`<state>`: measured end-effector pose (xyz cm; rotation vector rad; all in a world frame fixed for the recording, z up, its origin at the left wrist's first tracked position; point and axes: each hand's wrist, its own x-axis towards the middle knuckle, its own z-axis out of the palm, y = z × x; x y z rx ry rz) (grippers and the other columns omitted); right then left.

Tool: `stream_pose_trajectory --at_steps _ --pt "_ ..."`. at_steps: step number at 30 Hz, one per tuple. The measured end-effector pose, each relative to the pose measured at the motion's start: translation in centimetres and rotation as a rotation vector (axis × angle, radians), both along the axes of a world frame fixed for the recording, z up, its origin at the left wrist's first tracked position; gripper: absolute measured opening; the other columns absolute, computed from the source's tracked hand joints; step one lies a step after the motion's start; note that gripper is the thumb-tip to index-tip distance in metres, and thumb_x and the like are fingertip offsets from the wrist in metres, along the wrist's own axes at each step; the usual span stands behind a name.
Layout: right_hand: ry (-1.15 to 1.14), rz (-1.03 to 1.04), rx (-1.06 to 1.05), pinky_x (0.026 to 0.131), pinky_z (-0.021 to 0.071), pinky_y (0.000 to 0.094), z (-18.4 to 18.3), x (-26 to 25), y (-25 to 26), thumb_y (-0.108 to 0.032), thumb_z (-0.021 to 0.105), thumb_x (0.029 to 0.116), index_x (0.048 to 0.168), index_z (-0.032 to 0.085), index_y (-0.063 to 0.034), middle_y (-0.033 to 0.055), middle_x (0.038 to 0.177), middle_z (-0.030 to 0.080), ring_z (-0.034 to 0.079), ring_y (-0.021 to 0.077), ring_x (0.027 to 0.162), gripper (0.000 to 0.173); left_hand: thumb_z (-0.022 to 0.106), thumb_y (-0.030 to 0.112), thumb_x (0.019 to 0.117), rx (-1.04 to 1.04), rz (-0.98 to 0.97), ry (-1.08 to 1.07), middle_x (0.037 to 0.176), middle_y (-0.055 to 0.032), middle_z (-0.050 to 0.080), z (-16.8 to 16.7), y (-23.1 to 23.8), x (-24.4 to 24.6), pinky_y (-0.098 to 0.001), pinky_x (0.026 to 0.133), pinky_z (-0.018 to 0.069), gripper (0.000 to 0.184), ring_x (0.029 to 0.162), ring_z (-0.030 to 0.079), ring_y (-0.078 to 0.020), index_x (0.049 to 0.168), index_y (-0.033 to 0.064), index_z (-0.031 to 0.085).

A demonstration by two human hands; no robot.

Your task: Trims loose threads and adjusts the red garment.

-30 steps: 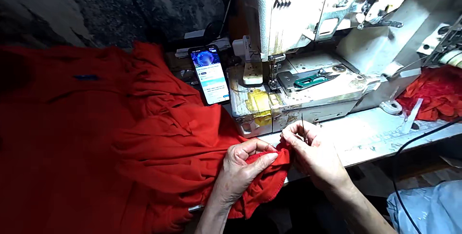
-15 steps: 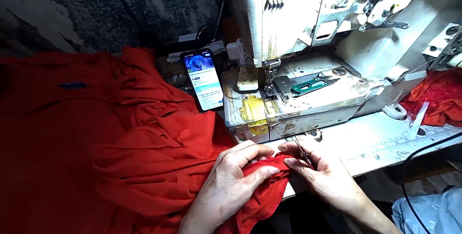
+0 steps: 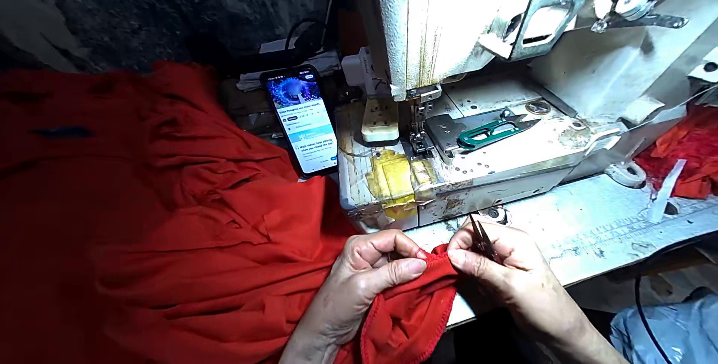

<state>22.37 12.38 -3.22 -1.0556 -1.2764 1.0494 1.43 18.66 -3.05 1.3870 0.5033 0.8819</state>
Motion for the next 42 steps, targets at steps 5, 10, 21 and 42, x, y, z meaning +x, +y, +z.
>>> stream_pose_trajectory --at_steps 5,10,21,42 --pt "-0.190 -0.113 0.030 0.059 0.0498 0.0170 -0.2 -0.1 -0.1 -0.019 0.073 0.0892 0.094 0.076 -0.0161 -0.0052 0.089 0.066 0.060 0.0031 0.070 0.006 0.073 0.013 0.0906 0.085 0.015 0.104 0.082 0.0029 0.071 0.0 0.1 -0.2 -0.0147 0.068 0.0529 0.007 0.074 0.063 -0.0001 0.094 0.0084 0.077" --pt "-0.240 -0.258 0.234 0.051 0.0468 0.0117 0.0 -0.4 -1.6 -0.016 0.075 0.0858 0.118 0.073 -0.0168 -0.0048 0.105 0.067 0.053 -0.0032 0.060 0.032 0.070 0.009 0.0884 0.106 0.069 0.123 0.079 0.0032 0.072 0.1 -0.3 0.1 -0.0138 0.067 0.0524 0.007 0.071 0.064 0.0004 0.090 0.0095 0.077" --pt "-0.248 -0.330 0.312 0.051 0.0463 0.0164 0.4 -2.0 0.2 -0.010 0.061 0.0968 0.091 0.068 -0.0105 -0.0027 0.080 0.062 0.054 0.0027 0.059 0.009 0.072 0.011 0.0837 0.082 0.030 0.161 0.073 0.0031 0.070 0.2 -0.2 -0.2 -0.0141 0.062 0.0507 0.005 0.067 0.063 0.0002 0.085 0.0117 0.077" --pt "-0.365 -0.317 0.212 0.062 0.0534 0.0150 -0.8 0.6 -1.6 -0.029 0.074 0.0883 0.117 0.072 -0.0144 -0.0058 0.102 0.068 0.062 -0.0009 0.074 0.032 0.071 0.009 0.0906 0.334 0.239 0.190 0.081 0.0017 0.073 0.4 -0.2 1.5 -0.0161 0.066 0.0553 0.007 0.072 0.066 -0.0031 0.089 0.0092 0.078"
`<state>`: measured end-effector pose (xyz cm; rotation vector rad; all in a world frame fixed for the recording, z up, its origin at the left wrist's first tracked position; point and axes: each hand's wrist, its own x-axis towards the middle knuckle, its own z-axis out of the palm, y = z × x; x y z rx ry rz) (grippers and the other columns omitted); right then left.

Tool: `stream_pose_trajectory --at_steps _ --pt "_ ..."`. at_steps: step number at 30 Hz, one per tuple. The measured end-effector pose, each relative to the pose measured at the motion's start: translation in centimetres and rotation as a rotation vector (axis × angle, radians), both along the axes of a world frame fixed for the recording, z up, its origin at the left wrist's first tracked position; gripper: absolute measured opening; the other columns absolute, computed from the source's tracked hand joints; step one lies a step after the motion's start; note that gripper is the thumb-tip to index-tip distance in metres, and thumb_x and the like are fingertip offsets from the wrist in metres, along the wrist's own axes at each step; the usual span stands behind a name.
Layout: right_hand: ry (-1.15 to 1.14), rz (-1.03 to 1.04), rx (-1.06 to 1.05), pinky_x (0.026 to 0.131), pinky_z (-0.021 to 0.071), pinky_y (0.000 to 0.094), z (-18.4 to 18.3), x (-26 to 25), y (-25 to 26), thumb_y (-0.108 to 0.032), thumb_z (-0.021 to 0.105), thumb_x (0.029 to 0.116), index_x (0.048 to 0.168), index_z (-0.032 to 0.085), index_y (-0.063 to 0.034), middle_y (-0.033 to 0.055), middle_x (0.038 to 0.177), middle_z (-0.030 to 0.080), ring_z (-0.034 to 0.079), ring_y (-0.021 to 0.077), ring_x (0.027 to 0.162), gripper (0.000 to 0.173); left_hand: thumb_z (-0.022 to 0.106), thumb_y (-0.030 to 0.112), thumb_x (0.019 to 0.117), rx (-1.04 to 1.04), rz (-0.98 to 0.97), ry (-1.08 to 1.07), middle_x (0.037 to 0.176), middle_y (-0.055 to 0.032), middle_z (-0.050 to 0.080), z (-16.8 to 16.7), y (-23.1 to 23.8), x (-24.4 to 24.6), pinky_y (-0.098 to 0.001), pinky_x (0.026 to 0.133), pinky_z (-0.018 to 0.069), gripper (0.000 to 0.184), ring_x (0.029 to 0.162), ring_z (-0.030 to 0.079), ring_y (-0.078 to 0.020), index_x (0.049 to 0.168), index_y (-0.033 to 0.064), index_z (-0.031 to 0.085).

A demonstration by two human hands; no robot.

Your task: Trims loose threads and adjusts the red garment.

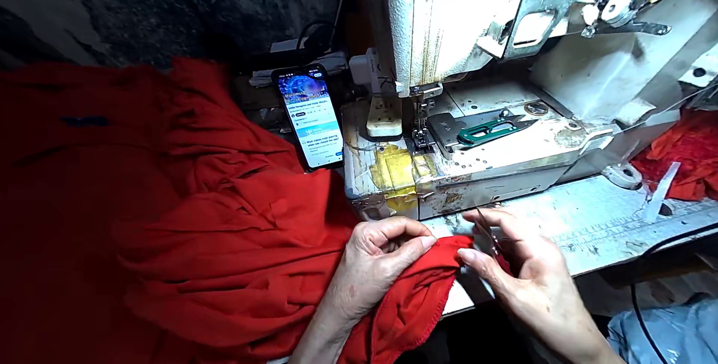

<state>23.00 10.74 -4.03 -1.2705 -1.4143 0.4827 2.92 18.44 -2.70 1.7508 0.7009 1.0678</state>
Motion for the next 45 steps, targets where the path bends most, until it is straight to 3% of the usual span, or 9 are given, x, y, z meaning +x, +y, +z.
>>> stream_pose_trajectory --at_steps 3,6,9,21,23,26,29,36,45 --pt "-0.086 -0.070 0.019 0.061 0.0532 0.0136 0.8 0.5 -1.5 -0.036 0.069 0.0940 0.119 0.070 -0.0105 -0.0054 0.097 0.069 0.061 -0.0038 0.073 0.036 0.069 0.008 0.0920 -0.109 0.019 -0.088 0.080 0.0000 0.073 -0.1 -0.2 -0.2 -0.0168 0.066 0.0560 0.009 0.071 0.067 -0.0037 0.092 0.0084 0.078" --pt "-0.023 0.062 -0.068 0.065 0.0534 0.0160 1.9 -0.1 -2.9 -0.023 0.069 0.0963 0.115 0.072 -0.0008 0.0018 0.095 0.072 0.063 -0.0007 0.076 0.030 0.067 0.008 0.0925 -0.164 0.010 -0.122 0.077 -0.0026 0.072 0.1 -0.2 -0.2 -0.0172 0.064 0.0551 0.011 0.068 0.066 -0.0051 0.091 0.0073 0.078" --pt "-0.028 0.087 -0.115 0.064 0.0508 0.0160 2.6 -1.6 -3.3 -0.017 0.072 0.0939 0.111 0.072 0.0017 0.0049 0.091 0.071 0.060 0.0006 0.073 0.025 0.064 0.007 0.0949 -0.191 -0.019 -0.152 0.081 -0.0042 0.074 0.1 -0.2 -0.2 -0.0180 0.068 0.0569 0.015 0.073 0.069 -0.0061 0.092 0.0063 0.078" --pt "-0.175 -0.028 -0.100 0.060 0.0515 0.0178 1.9 -3.1 -2.7 -0.020 0.068 0.0940 0.108 0.075 -0.0036 0.0021 0.089 0.072 0.061 0.0012 0.067 0.023 0.067 0.009 0.0949 -0.099 -0.069 -0.189 0.083 -0.0024 0.074 -0.2 -0.4 -0.3 -0.0176 0.071 0.0574 0.011 0.075 0.069 -0.0049 0.096 0.0055 0.078" --pt "-0.190 -0.040 -0.090 0.059 0.0507 0.0171 1.7 -3.2 -2.7 -0.021 0.068 0.0944 0.108 0.075 -0.0045 0.0013 0.088 0.071 0.060 0.0006 0.067 0.022 0.071 0.008 0.0914 -0.072 -0.088 -0.188 0.083 -0.0014 0.074 -0.3 -0.4 -0.4 -0.0174 0.070 0.0572 0.011 0.074 0.068 -0.0043 0.100 0.0055 0.077" --pt "-0.197 -0.058 -0.101 0.058 0.0501 0.0170 1.8 -3.2 -2.9 -0.021 0.068 0.0941 0.108 0.075 -0.0047 0.0008 0.087 0.071 0.059 0.0005 0.066 0.023 0.077 0.007 0.0830 -0.052 -0.127 -0.180 0.086 -0.0014 0.075 -0.6 -0.2 -0.6 -0.0176 0.071 0.0578 0.025 0.073 0.069 -0.0048 0.108 0.0062 0.077" --pt "-0.238 -0.088 -0.100 0.057 0.0495 0.0178 1.7 -3.2 -3.0 -0.024 0.066 0.0942 0.107 0.075 -0.0062 -0.0009 0.085 0.070 0.058 0.0004 0.065 0.023 0.077 0.002 0.0794 -0.079 -0.103 -0.175 0.087 -0.0033 0.076 -0.6 -0.4 -0.6 -0.0191 0.072 0.0595 0.029 0.075 0.071 -0.0072 0.109 0.0050 0.076" --pt "-0.224 -0.084 -0.045 0.057 0.0492 0.0159 1.3 -3.1 -2.8 -0.024 0.067 0.0940 0.108 0.076 -0.0050 -0.0012 0.087 0.071 0.058 -0.0007 0.066 0.025 0.077 0.002 0.0790 -0.139 -0.044 -0.131 0.085 -0.0057 0.076 -0.3 -0.8 -0.5 -0.0210 0.071 0.0598 0.029 0.074 0.071 -0.0098 0.108 0.0039 0.076" --pt "-0.240 -0.119 -0.110 0.054 0.0485 0.0204 1.6 -3.5 -2.8 -0.025 0.064 0.0940 0.105 0.076 -0.0098 -0.0032 0.084 0.068 0.057 0.0011 0.064 0.022 0.076 -0.001 0.0802 -0.102 -0.071 -0.149 0.089 -0.0050 0.077 -0.3 -0.6 -0.6 -0.0204 0.075 0.0607 0.028 0.077 0.073 -0.0088 0.108 0.0037 0.076"
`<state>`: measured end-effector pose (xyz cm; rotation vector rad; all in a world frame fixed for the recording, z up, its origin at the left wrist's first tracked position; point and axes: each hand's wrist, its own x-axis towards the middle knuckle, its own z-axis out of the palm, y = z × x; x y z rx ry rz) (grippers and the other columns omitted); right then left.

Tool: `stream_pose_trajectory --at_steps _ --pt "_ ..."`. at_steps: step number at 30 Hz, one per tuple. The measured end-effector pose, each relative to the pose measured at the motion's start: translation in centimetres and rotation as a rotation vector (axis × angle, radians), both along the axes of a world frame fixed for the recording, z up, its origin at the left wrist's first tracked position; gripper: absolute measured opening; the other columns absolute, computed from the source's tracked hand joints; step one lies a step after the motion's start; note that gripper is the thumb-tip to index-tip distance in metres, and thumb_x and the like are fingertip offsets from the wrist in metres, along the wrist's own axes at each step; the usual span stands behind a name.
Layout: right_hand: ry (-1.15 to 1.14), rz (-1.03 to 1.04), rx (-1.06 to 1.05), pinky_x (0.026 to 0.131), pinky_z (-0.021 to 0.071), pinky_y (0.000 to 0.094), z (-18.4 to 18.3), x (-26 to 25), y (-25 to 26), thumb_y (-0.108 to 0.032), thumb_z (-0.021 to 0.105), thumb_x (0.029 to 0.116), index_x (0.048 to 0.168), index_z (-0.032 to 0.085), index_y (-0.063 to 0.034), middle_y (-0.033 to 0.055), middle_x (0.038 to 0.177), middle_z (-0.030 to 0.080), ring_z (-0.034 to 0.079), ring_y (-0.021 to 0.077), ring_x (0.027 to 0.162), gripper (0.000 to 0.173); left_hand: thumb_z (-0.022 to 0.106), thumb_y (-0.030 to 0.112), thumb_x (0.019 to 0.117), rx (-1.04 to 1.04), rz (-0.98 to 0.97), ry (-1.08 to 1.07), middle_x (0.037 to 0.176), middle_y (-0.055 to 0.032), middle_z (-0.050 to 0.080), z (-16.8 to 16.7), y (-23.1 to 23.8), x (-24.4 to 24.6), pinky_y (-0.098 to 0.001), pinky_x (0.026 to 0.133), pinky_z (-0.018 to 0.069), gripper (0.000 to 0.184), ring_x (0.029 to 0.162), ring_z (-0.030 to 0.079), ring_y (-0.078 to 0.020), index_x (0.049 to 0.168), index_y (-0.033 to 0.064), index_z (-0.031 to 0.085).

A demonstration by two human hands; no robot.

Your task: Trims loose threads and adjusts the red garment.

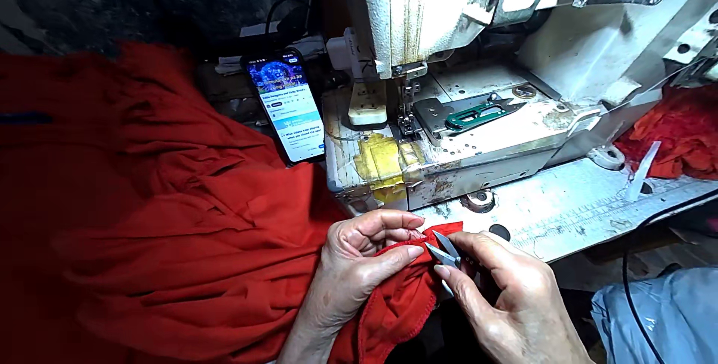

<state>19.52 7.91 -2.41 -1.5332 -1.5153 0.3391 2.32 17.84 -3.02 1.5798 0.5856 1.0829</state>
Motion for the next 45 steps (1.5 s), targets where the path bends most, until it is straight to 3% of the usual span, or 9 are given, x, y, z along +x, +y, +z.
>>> stream_pose_trajectory --at_steps 3,8,25,27,30,32,36,41,45 --pt "0.049 -0.010 -0.072 0.060 0.0525 0.0277 0.6 -0.3 -0.4 -0.027 0.063 0.0978 0.105 0.077 -0.0107 -0.0005 0.085 0.071 0.063 0.0056 0.068 0.023 0.075 -0.003 0.0785 -0.015 0.016 -0.002 0.087 -0.0043 0.077 0.1 -0.1 0.0 -0.0197 0.072 0.0604 0.030 0.076 0.072 -0.0080 0.108 0.0038 0.076" --pt "0.008 -0.010 0.049 0.057 0.0513 0.0184 -0.5 -0.1 0.1 -0.026 0.066 0.0939 0.106 0.076 -0.0104 -0.0054 0.087 0.071 0.061 -0.0003 0.068 0.022 0.076 -0.001 0.0790 -0.010 0.023 0.006 0.087 -0.0043 0.077 0.1 -0.1 0.0 -0.0192 0.072 0.0601 0.030 0.076 0.072 -0.0079 0.108 0.0044 0.076" --pt "-0.034 -0.072 0.076 0.052 0.0461 0.0207 -0.8 -0.8 0.5 -0.025 0.063 0.0913 0.101 0.076 -0.0121 -0.0061 0.079 0.066 0.057 0.0009 0.063 0.021 0.074 -0.004 0.0789 -0.064 0.046 0.033 0.084 -0.0038 0.076 0.4 -0.4 0.1 -0.0188 0.071 0.0599 0.030 0.073 0.072 -0.0073 0.108 0.0033 0.076" --pt "0.026 -0.057 0.123 0.054 0.0476 0.0177 -1.0 -1.2 0.6 -0.023 0.065 0.0922 0.103 0.076 -0.0088 -0.0041 0.082 0.067 0.057 0.0000 0.064 0.021 0.072 -0.004 0.0804 -0.118 0.033 0.016 0.084 -0.0037 0.076 0.6 -0.4 0.0 -0.0187 0.070 0.0599 0.032 0.073 0.072 -0.0066 0.111 0.0042 0.075" --pt "0.295 0.050 0.224 0.059 0.0514 0.0137 -1.9 -1.6 1.0 -0.016 0.070 0.0933 0.107 0.072 -0.0003 0.0000 0.084 0.068 0.059 -0.0005 0.068 0.021 0.069 -0.005 0.0818 -0.225 0.017 -0.037 0.083 -0.0046 0.076 1.0 -0.4 -0.1 -0.0187 0.069 0.0598 0.034 0.074 0.072 -0.0062 0.114 0.0043 0.074" --pt "0.440 0.071 0.234 0.056 0.0522 0.0148 -2.1 -1.7 1.0 -0.013 0.071 0.0931 0.109 0.070 -0.0012 -0.0003 0.084 0.069 0.060 0.0006 0.064 0.020 0.068 -0.005 0.0825 -0.250 0.007 -0.045 0.083 -0.0050 0.075 1.0 -0.4 -0.2 -0.0188 0.069 0.0597 0.035 0.074 0.071 -0.0064 0.116 0.0043 0.073" --pt "0.380 0.049 0.245 0.058 0.0551 0.0161 -1.8 -1.5 1.3 -0.013 0.070 0.0928 0.111 0.070 -0.0021 -0.0002 0.087 0.069 0.063 0.0018 0.067 0.021 0.071 -0.003 0.0827 -0.220 -0.058 -0.068 0.084 -0.0056 0.074 0.7 -0.2 -0.3 -0.0187 0.071 0.0586 0.036 0.073 0.070 -0.0066 0.117 0.0048 0.073" --pt "0.442 -0.007 0.237 0.044 0.0492 0.0158 -0.8 -0.9 0.8 -0.012 0.070 0.0928 0.115 0.067 -0.0056 -0.0026 0.080 0.067 0.056 0.0012 0.052 0.024 0.070 -0.005 0.0810 -0.218 -0.037 -0.070 0.086 -0.0051 0.074 0.8 -0.4 -0.2 -0.0191 0.072 0.0593 0.038 0.075 0.070 -0.0072 0.118 0.0045 0.072" --pt "0.292 0.023 0.202 0.059 0.0535 0.0145 -1.1 -0.7 -0.1 -0.013 0.072 0.0913 0.108 0.070 -0.0010 0.0002 0.087 0.071 0.062 -0.0002 0.068 0.020 0.070 -0.007 0.0799 -0.204 -0.033 -0.058 0.087 -0.0061 0.075 0.8 -0.4 -0.1 -0.0197 0.074 0.0596 0.042 0.076 0.071 -0.0082 0.120 0.0039 0.071"
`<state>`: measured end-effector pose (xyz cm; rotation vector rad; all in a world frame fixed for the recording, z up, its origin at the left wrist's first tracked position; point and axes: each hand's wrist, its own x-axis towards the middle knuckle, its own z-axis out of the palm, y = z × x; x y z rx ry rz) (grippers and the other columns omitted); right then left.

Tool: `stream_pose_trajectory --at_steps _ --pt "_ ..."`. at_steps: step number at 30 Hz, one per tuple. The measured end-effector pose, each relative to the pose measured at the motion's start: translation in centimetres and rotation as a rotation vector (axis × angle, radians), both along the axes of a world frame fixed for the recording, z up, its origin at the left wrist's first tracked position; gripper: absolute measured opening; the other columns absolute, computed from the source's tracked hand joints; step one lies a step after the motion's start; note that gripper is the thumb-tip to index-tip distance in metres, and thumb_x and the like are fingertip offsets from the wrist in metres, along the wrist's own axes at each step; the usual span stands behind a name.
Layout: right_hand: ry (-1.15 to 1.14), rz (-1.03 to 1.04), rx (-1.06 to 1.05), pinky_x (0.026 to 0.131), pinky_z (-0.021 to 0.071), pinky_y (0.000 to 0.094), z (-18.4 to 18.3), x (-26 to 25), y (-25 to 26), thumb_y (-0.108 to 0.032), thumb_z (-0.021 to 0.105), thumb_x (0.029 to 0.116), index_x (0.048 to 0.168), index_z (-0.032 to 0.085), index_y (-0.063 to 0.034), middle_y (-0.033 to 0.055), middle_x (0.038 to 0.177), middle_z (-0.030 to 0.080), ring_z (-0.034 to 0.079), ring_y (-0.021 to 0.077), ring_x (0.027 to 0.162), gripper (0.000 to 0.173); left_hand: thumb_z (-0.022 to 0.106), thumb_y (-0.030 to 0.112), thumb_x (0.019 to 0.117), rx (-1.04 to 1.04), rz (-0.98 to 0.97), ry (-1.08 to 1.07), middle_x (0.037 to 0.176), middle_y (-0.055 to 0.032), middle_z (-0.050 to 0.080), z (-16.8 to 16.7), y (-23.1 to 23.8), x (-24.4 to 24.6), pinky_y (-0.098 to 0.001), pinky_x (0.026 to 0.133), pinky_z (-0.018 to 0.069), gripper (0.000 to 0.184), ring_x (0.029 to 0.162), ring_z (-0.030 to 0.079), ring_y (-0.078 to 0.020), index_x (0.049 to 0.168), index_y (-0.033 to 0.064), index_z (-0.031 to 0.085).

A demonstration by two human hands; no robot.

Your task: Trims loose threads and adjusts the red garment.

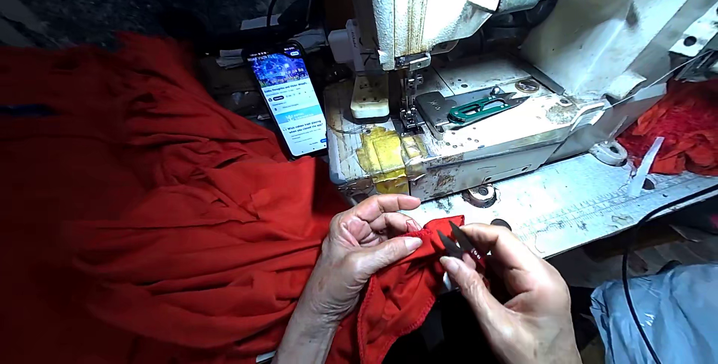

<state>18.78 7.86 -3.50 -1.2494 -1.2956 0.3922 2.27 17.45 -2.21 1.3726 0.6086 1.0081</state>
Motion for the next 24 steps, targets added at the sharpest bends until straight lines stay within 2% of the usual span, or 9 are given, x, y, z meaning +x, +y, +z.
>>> stream_pose_trajectory --at_steps 2,6,14,20,22,24 --pt "-0.098 0.002 -0.014 0.060 0.0507 0.0144 0.1 0.0 -0.3 -0.015 0.070 0.0927 0.106 0.073 -0.0002 0.0011 0.086 0.070 0.059 -0.0007 0.069 0.020 0.070 -0.007 0.0791 0.014 -0.002 0.009 0.086 -0.0058 0.074 -0.1 0.0 0.0 -0.0194 0.073 0.0593 0.043 0.075 0.070 -0.0082 0.121 0.0032 0.070" --pt "-0.250 -0.047 -0.068 0.055 0.0478 0.0156 0.0 0.0 -0.1 -0.021 0.066 0.0935 0.104 0.075 -0.0071 -0.0031 0.082 0.068 0.057 -0.0015 0.065 0.019 0.072 -0.007 0.0775 0.034 0.018 0.037 0.085 -0.0052 0.074 -0.1 0.0 0.0 -0.0190 0.071 0.0586 0.045 0.074 0.070 -0.0085 0.121 0.0038 0.071" --pt "-0.233 -0.025 -0.081 0.055 0.0495 0.0166 -0.4 0.4 0.2 -0.022 0.066 0.0934 0.108 0.074 -0.0075 -0.0045 0.083 0.068 0.057 -0.0010 0.064 0.022 0.073 -0.009 0.0768 0.041 0.009 0.026 0.084 -0.0065 0.074 -0.2 0.0 0.0 -0.0202 0.070 0.0589 0.046 0.074 0.070 -0.0101 0.121 0.0024 0.070" --pt "-0.306 -0.080 -0.101 0.053 0.0473 0.0175 0.0 0.0 0.3 -0.024 0.064 0.0929 0.103 0.075 -0.0095 -0.0050 0.080 0.067 0.057 -0.0011 0.063 0.021 0.073 -0.009 0.0764 0.054 -0.001 0.042 0.084 -0.0069 0.074 -0.3 0.0 0.0 -0.0197 0.068 0.0595 0.046 0.072 0.070 -0.0099 0.121 0.0018 0.070" --pt "-0.242 -0.065 -0.089 0.054 0.0476 0.0163 -0.1 -0.4 0.4 -0.022 0.065 0.0930 0.105 0.075 -0.0086 -0.0049 0.082 0.068 0.057 -0.0016 0.063 0.020 0.073 -0.010 0.0766 0.024 -0.006 0.049 0.084 -0.0066 0.074 -0.1 -0.1 0.0 -0.0197 0.068 0.0593 0.045 0.072 0.070 -0.0097 0.120 0.0022 0.070" --pt "0.008 0.034 -0.111 0.051 0.0495 0.0131 -0.2 -0.7 0.6 -0.018 0.069 0.0931 0.106 0.072 -0.0067 -0.0042 0.081 0.069 0.058 -0.0025 0.060 0.017 0.073 -0.010 0.0764 0.016 -0.013 0.034 0.083 -0.0063 0.074 -0.1 0.0 0.0 -0.0193 0.068 0.0595 0.044 0.071 0.070 -0.0090 0.119 0.0021 0.071"
